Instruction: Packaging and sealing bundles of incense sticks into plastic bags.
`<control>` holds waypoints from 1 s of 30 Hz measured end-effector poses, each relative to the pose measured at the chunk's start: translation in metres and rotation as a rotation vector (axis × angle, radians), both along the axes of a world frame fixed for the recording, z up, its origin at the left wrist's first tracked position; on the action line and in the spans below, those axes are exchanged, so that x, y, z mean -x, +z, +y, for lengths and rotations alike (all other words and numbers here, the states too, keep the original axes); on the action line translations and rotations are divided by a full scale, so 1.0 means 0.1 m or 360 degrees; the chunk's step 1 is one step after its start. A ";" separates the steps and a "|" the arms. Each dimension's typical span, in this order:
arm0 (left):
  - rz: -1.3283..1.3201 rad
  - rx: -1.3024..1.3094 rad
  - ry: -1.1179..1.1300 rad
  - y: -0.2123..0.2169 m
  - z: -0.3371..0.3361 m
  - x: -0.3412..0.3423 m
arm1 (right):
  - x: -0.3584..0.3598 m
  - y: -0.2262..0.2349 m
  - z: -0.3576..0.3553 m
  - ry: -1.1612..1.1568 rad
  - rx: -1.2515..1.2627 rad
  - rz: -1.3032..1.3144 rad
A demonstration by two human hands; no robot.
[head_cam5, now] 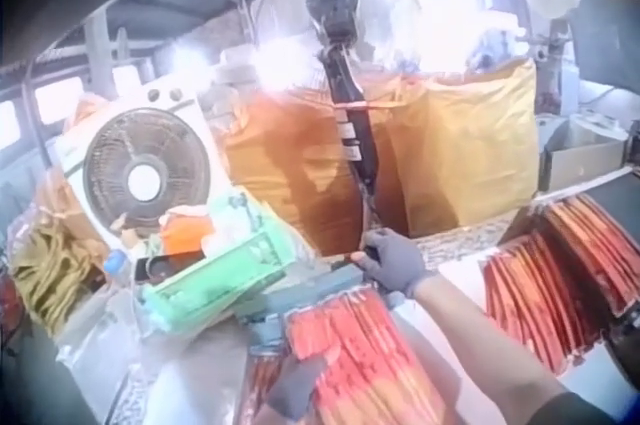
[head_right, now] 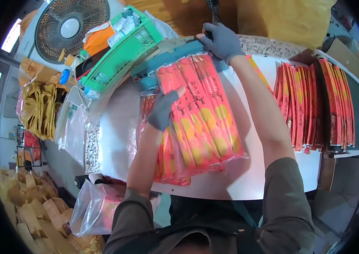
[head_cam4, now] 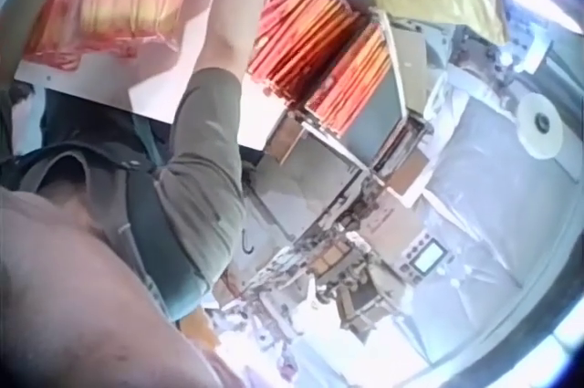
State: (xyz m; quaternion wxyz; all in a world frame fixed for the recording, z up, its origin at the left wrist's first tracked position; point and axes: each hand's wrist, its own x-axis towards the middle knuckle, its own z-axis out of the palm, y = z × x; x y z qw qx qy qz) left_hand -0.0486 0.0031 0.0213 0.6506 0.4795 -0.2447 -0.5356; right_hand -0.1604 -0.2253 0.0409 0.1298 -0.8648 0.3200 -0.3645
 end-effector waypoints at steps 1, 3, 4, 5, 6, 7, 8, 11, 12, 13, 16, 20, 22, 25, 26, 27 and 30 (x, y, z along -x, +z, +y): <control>0.0073 0.0030 -0.0062 -0.01 0.00 -0.03 | 0.00 0.01 0.00 0.0000 -0.0011 0.0005; 0.0148 0.0053 -0.0122 -0.02 0.01 -0.05 | 0.00 0.04 0.03 0.0045 -0.0040 0.0084; 0.0107 0.0059 -0.0106 -0.02 0.01 -0.03 | 0.01 0.03 0.02 0.0046 -0.0037 0.0084; 0.0064 0.0065 -0.0090 -0.01 0.00 -0.02 | 0.02 0.02 0.02 0.0024 -0.0036 0.0074; 0.0063 0.0070 -0.0089 -0.02 0.00 -0.01 | 0.03 0.02 0.02 0.0003 -0.0032 0.0063; 0.0050 0.0122 -0.0095 -0.03 0.01 0.01 | 0.04 0.02 0.02 0.0004 -0.0028 0.0060; 0.0037 0.0176 -0.0101 -0.03 0.02 0.03 | 0.04 0.03 0.01 -0.0010 -0.0027 0.0125; 0.0155 0.0025 -0.0072 -0.10 -0.02 0.04 | 0.04 0.13 0.03 -0.0019 -0.0084 0.0257; 0.0155 0.0033 -0.0062 -0.11 -0.03 0.04 | 0.03 0.17 0.05 -0.0017 -0.0146 0.0327; 0.0132 -0.0017 -0.0063 -0.13 -0.04 0.05 | 0.03 0.19 0.05 -0.0010 -0.0138 0.0338; 0.0081 -0.0027 -0.0096 -0.14 -0.05 -0.01 | 0.10 0.12 0.12 -0.0049 -0.0146 0.0369; -0.0895 -0.0302 0.0082 0.07 0.27 -0.18 | 0.40 -0.13 0.78 0.0467 -0.0464 -0.0247; -0.2127 -0.0368 0.0295 0.12 0.43 -0.17 | 0.75 -0.45 1.11 0.0259 -0.0851 0.0042; -0.2203 -0.0627 0.0179 0.05 0.70 -0.09 | 0.88 -0.66 1.62 0.0553 -0.1964 -0.0422; -0.2185 -0.0680 0.0240 0.07 0.78 -0.07 | 0.90 -0.66 1.72 0.0713 -0.2239 -0.0514; -0.1888 -0.0601 0.0198 0.08 0.85 -0.05 | 0.90 -0.66 1.82 0.0867 -0.2521 -0.0599; -0.1297 -0.0380 0.0211 0.11 1.11 0.01 | 1.00 -0.83 2.06 0.1028 -0.2496 -0.0603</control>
